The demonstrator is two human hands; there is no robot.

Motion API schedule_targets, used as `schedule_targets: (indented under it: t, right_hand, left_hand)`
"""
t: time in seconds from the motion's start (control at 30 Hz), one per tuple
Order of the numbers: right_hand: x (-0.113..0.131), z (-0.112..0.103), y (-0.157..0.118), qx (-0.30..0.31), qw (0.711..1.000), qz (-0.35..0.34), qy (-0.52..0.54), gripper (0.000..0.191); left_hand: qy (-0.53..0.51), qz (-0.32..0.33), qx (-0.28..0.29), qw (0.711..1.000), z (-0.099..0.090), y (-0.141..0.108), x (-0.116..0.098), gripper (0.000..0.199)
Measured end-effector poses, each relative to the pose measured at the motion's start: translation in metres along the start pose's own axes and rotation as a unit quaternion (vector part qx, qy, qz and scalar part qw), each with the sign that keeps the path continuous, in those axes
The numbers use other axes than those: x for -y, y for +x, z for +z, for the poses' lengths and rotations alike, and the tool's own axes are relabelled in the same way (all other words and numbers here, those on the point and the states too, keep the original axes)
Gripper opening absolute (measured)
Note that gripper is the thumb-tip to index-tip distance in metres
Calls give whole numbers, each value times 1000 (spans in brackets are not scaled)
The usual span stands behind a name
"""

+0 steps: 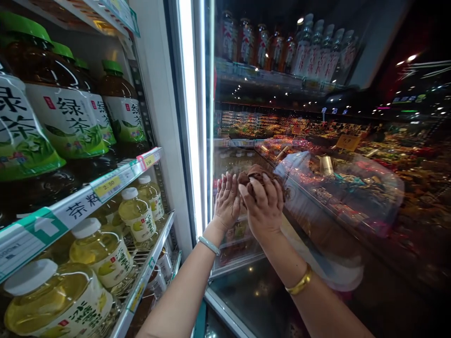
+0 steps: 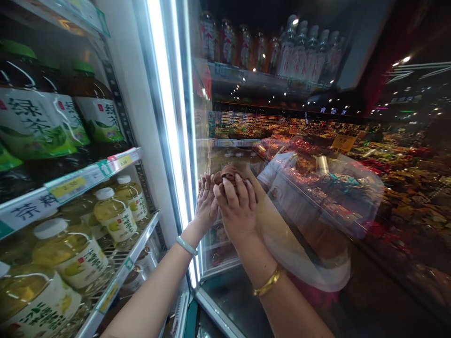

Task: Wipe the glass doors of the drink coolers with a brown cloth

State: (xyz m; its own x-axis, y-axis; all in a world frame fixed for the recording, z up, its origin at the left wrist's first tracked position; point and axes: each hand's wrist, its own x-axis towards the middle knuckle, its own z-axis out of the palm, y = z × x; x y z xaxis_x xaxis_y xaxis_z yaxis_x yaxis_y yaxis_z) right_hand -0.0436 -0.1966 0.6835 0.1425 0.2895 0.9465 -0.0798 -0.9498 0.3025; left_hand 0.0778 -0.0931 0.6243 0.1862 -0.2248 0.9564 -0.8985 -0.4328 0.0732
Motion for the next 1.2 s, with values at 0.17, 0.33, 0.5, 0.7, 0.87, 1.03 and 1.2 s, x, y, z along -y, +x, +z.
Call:
schedule_targets:
  t: [0.17, 0.33, 0.5, 0.7, 0.87, 1.03, 1.2]
  right_hand:
    - [-4, -25, -44, 73, 995, -41, 49, 34]
    - [-17, -49, -44, 42, 998, 27, -25, 39]
    - [-5, -37, -35, 26, 999, 15, -19, 36]
    - [-25, -82, -89, 93, 996, -9, 5, 36]
    - [-36, -87, -66, 29, 996, 63, -62, 38]
    - [-26, -81, -75, 80, 997, 15, -5, 35]
    - [-44, -116, -110, 85, 996, 31, -10, 32]
  left_hand:
    - [9, -5, -9, 1000, 4, -7, -10, 69]
    - [1, 37, 19, 999, 2, -14, -42, 69]
    - [-2, 34, -22, 999, 7, -15, -56, 69]
    - [-27, 39, 22, 999, 3, -28, -65, 69]
    - [-39, 41, 37, 998, 5, -34, -89, 69]
    - [-53, 21, 36, 998, 8, -37, -94, 70]
    - [-53, 29, 59, 996, 5, -42, -107, 69]
